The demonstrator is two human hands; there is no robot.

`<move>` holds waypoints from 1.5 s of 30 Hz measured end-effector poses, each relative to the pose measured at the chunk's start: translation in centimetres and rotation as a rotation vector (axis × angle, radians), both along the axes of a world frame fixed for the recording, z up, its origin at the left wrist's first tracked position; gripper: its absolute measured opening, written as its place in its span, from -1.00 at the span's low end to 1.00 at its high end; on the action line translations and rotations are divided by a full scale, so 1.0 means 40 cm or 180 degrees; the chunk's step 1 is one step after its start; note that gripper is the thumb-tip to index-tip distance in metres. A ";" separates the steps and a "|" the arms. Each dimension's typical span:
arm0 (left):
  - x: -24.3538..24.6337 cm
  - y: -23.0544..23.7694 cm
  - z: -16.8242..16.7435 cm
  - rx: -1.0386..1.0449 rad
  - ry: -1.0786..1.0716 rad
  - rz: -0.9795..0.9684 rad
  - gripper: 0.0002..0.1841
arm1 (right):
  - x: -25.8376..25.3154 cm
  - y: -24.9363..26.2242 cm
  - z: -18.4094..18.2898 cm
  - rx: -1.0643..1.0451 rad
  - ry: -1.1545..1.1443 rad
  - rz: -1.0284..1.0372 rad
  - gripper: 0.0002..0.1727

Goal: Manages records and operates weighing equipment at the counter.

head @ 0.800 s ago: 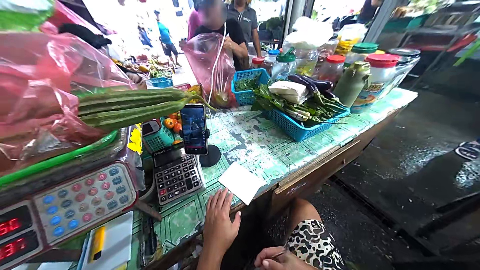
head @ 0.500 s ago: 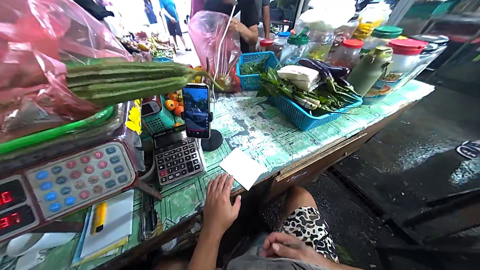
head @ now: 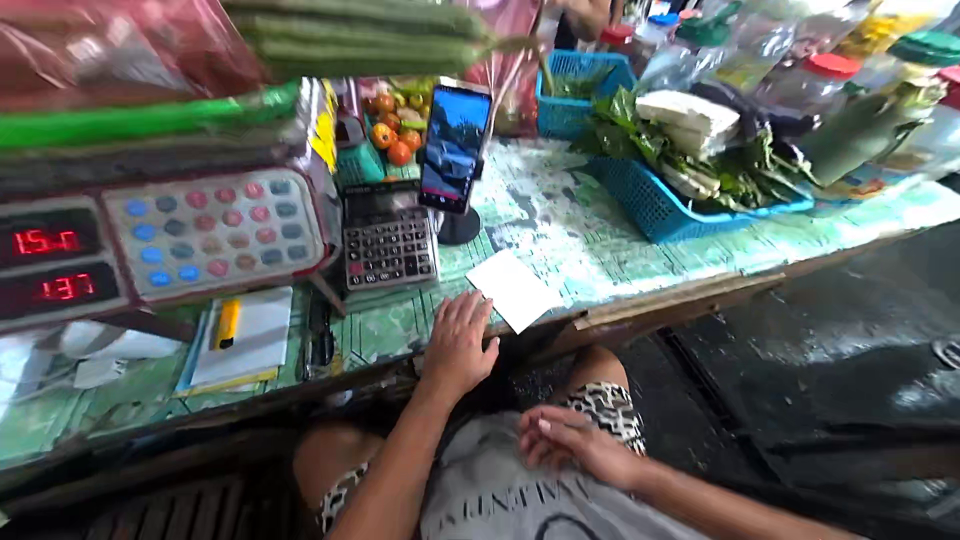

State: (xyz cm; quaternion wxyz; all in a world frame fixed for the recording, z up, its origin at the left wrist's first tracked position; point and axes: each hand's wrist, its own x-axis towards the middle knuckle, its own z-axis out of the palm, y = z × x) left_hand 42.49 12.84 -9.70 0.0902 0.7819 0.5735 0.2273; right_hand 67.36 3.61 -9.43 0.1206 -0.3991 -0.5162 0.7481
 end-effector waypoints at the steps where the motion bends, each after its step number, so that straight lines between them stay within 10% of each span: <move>1: 0.003 -0.003 -0.006 -0.0005 0.0018 0.0016 -0.33 | 0.028 0.003 -0.014 0.0322 -0.0222 0.0155 -0.47; 8: 0.007 0.015 -0.019 -0.0031 0.0272 -0.0069 -0.40 | 0.019 0.259 0.179 0.2019 -0.0014 -0.0800 -0.38; 13: -0.006 0.015 -0.031 0.0223 0.0058 -0.0191 -0.44 | -0.046 0.401 0.245 -0.0188 0.2121 -0.2059 -0.39; 16: -0.005 0.020 -0.029 0.0266 0.0060 -0.0158 -0.43 | -0.046 0.404 0.261 -0.0387 0.2700 -0.2073 -0.35; 25: -0.002 0.005 -0.017 0.0384 0.0050 -0.0046 -0.42 | -0.085 -0.021 0.046 -0.1583 0.1203 -0.1143 -0.47; 31: -0.004 0.007 -0.024 0.0450 0.0142 -0.0050 -0.44 | -0.036 -0.011 -0.083 0.1148 0.0471 -0.0891 -0.60; 36: -0.003 0.002 -0.014 0.0224 0.0017 -0.0049 -0.48 | -0.029 0.227 0.095 0.3316 0.0117 -0.0848 -0.42; 45: 0.000 0.011 -0.045 0.0429 -0.0084 -0.0017 -0.56 | -0.170 0.561 0.163 0.2935 -0.0239 -0.0281 -0.58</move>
